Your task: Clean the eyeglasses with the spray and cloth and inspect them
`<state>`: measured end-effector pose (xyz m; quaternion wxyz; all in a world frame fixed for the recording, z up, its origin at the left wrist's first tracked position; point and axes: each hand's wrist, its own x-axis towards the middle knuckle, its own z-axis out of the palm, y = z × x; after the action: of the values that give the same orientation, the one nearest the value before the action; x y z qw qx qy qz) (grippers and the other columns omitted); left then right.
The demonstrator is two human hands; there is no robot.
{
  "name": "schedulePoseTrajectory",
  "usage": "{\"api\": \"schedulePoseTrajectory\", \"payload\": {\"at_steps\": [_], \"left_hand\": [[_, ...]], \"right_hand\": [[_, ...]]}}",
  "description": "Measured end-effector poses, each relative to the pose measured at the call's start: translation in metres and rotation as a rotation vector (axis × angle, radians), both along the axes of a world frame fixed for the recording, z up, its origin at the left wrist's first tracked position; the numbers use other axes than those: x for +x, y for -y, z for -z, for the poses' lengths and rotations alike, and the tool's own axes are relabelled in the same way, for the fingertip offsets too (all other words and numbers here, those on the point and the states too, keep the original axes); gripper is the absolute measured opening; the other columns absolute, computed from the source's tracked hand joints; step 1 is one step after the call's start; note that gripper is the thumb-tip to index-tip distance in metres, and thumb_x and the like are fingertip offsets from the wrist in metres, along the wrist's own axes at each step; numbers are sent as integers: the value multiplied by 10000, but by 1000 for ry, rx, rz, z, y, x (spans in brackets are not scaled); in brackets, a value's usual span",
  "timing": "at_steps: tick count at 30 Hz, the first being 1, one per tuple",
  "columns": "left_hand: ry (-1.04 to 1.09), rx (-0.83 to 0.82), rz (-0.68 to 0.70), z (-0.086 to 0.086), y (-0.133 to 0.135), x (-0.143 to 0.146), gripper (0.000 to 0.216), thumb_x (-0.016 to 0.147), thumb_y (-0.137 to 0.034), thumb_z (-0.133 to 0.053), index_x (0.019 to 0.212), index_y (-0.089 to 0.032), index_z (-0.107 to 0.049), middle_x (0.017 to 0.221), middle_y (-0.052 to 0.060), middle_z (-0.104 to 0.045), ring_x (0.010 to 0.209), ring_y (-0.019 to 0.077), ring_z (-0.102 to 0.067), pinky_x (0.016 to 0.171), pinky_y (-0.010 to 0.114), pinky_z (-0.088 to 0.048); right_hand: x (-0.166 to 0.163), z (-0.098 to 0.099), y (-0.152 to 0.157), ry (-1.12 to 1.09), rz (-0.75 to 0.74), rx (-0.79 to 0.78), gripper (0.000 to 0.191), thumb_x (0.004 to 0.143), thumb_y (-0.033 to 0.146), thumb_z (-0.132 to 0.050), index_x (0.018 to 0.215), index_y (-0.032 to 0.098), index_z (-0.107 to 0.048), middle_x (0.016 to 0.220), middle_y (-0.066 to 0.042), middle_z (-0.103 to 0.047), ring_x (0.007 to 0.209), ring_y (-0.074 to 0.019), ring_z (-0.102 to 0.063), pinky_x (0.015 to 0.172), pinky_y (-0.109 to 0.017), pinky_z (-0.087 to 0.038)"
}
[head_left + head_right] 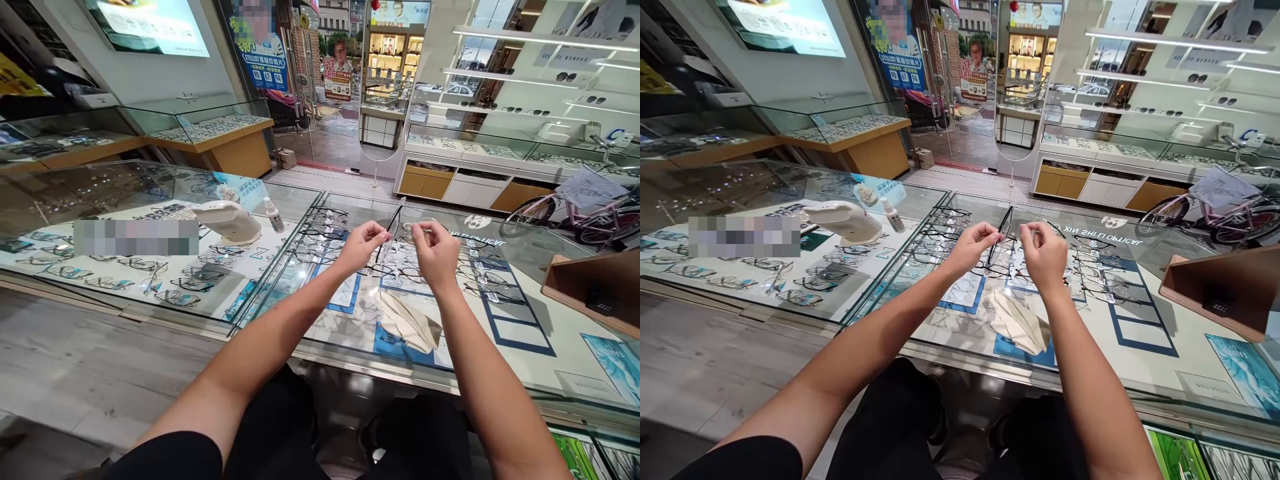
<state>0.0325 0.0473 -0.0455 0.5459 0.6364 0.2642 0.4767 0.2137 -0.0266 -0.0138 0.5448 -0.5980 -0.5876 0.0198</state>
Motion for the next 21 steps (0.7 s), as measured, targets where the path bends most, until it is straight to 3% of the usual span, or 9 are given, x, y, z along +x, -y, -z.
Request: {"api": "schedulePoseTrajectory", "payload": {"at_steps": [3,8,21], "left_hand": [[-24,30,14,0,4,2,384,849,-530,-801,895,-171,-673,933,55,-738,915,181,-681,902,328,-502],[-24,116,-20,0,9,4,376,881,-536,-784,868,-172,-688,868,30,-691,847,158,-632,844,304,-482],[40,46,-68,2,9,6,418,833,-567,-828,890,-172,-705,876,28,-713,848,156,-646,842,304,-493]], "right_hand": [[-11,3,-2,-163,-155,-100,354,942,541,-680,881,195,-727,507,91,-358,496,-120,-324,581,-310,-264],[-14,2,-4,-329,-242,-180,320,876,507,-713,822,193,-683,495,103,-325,503,-105,-248,562,-304,-217],[-10,4,-7,-312,-313,-295,246,813,424,-705,739,226,-580,504,103,-328,516,-104,-253,558,-297,-203]]}}
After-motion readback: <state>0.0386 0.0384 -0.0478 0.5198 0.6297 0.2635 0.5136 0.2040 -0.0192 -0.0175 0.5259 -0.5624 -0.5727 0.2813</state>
